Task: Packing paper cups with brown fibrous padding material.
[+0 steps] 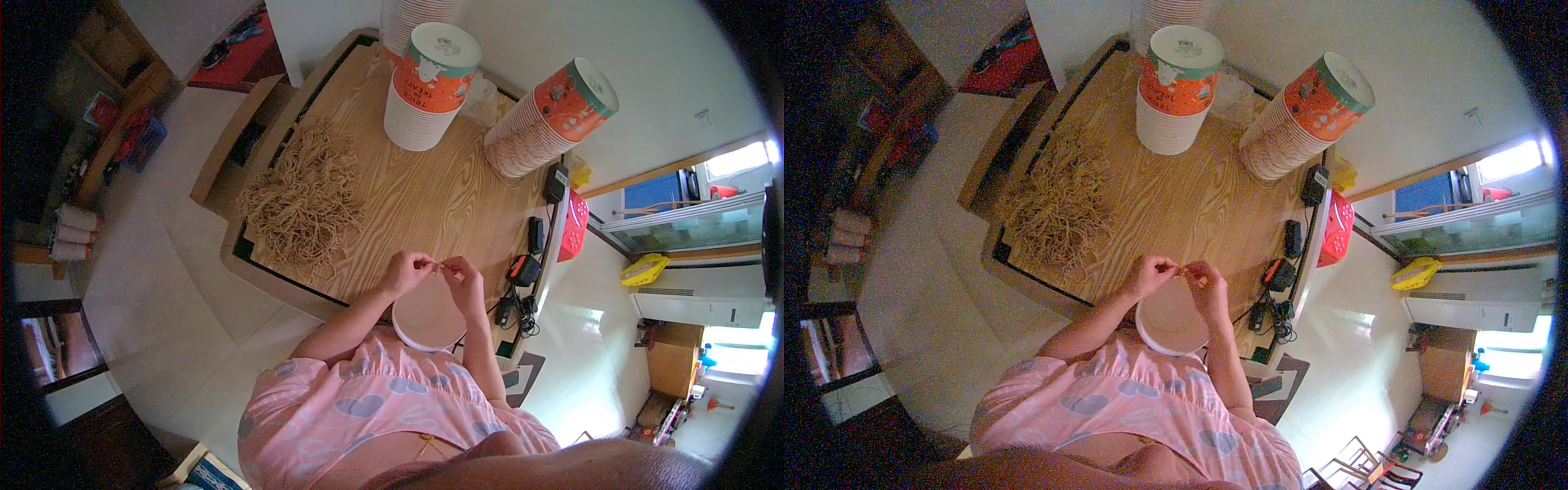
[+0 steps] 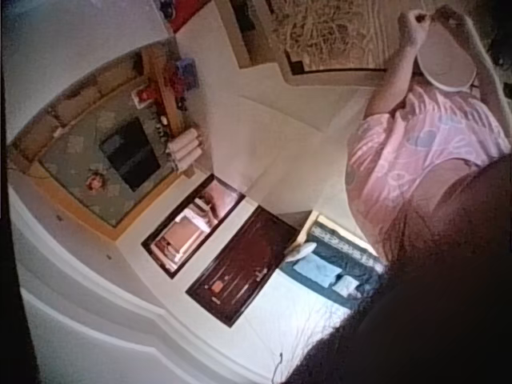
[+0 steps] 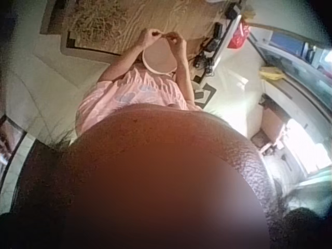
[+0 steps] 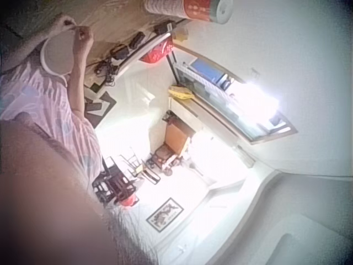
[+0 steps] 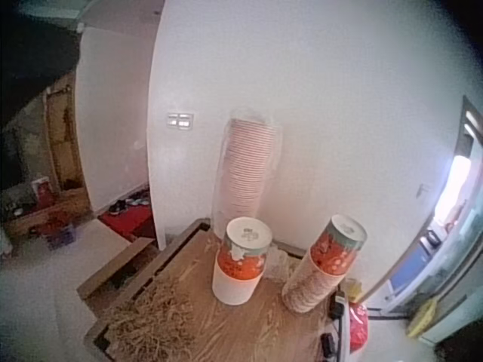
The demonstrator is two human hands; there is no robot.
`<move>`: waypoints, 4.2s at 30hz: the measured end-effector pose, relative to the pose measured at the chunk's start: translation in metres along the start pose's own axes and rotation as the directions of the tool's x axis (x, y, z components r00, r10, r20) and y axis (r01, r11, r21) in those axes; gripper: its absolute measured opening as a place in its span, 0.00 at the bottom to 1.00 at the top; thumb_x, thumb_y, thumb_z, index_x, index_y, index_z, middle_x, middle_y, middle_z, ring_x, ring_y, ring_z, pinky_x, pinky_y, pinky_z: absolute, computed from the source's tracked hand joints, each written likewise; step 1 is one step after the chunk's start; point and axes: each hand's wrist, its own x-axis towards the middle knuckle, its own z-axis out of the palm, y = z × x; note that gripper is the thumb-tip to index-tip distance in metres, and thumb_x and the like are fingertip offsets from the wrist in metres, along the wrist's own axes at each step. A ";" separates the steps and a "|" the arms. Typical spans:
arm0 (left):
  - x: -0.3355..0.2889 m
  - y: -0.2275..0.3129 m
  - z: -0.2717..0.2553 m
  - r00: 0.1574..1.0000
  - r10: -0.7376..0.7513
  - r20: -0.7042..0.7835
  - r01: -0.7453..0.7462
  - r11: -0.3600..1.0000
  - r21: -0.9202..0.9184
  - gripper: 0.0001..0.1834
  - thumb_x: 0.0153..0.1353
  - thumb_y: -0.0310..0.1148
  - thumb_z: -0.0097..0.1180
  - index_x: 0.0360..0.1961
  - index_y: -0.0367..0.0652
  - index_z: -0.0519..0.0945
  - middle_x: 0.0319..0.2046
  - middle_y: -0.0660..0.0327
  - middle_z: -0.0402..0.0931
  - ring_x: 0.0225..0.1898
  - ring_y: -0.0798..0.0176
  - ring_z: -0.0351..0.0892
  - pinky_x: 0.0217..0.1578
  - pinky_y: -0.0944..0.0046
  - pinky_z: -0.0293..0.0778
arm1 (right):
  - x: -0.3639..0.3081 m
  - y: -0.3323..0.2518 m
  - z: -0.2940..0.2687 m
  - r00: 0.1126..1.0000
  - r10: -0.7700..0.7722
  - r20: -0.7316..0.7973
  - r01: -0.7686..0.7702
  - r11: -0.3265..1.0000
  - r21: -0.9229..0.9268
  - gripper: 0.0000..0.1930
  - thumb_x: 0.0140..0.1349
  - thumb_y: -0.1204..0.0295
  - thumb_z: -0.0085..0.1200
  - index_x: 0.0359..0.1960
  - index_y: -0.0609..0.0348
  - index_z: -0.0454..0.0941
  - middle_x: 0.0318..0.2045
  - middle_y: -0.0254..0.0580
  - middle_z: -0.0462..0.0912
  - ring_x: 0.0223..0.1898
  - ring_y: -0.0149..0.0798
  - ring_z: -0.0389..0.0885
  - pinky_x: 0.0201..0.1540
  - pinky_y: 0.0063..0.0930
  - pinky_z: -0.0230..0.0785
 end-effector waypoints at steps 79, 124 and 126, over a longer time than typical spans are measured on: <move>0.003 -0.002 0.001 0.996 0.082 0.032 -0.075 0.983 -0.166 0.05 0.52 0.22 0.56 0.31 0.40 0.77 0.24 0.67 0.76 0.24 0.76 0.70 0.27 0.74 0.69 | 0.010 0.004 -0.009 0.994 0.023 0.106 -0.031 0.997 0.072 0.05 0.58 0.75 0.49 0.31 0.65 0.74 0.23 0.42 0.77 0.26 0.28 0.72 0.30 0.24 0.65; 0.003 0.008 0.001 0.967 -0.215 0.134 0.251 0.884 -0.395 0.03 0.53 0.26 0.56 0.29 0.41 0.75 0.26 0.66 0.75 0.28 0.72 0.73 0.32 0.72 0.70 | 0.002 -0.007 -0.006 0.998 0.019 -0.062 -0.018 1.000 0.010 0.05 0.48 0.74 0.58 0.26 0.60 0.76 0.25 0.41 0.76 0.30 0.39 0.72 0.33 0.29 0.66; 0.002 0.011 0.001 0.972 -0.204 0.115 0.234 0.870 -0.434 0.04 0.53 0.26 0.56 0.30 0.41 0.75 0.26 0.66 0.75 0.29 0.72 0.73 0.32 0.72 0.70 | 0.003 -0.007 -0.006 0.998 0.013 -0.062 -0.012 1.000 0.017 0.05 0.48 0.74 0.58 0.26 0.60 0.76 0.25 0.41 0.76 0.30 0.40 0.73 0.34 0.29 0.66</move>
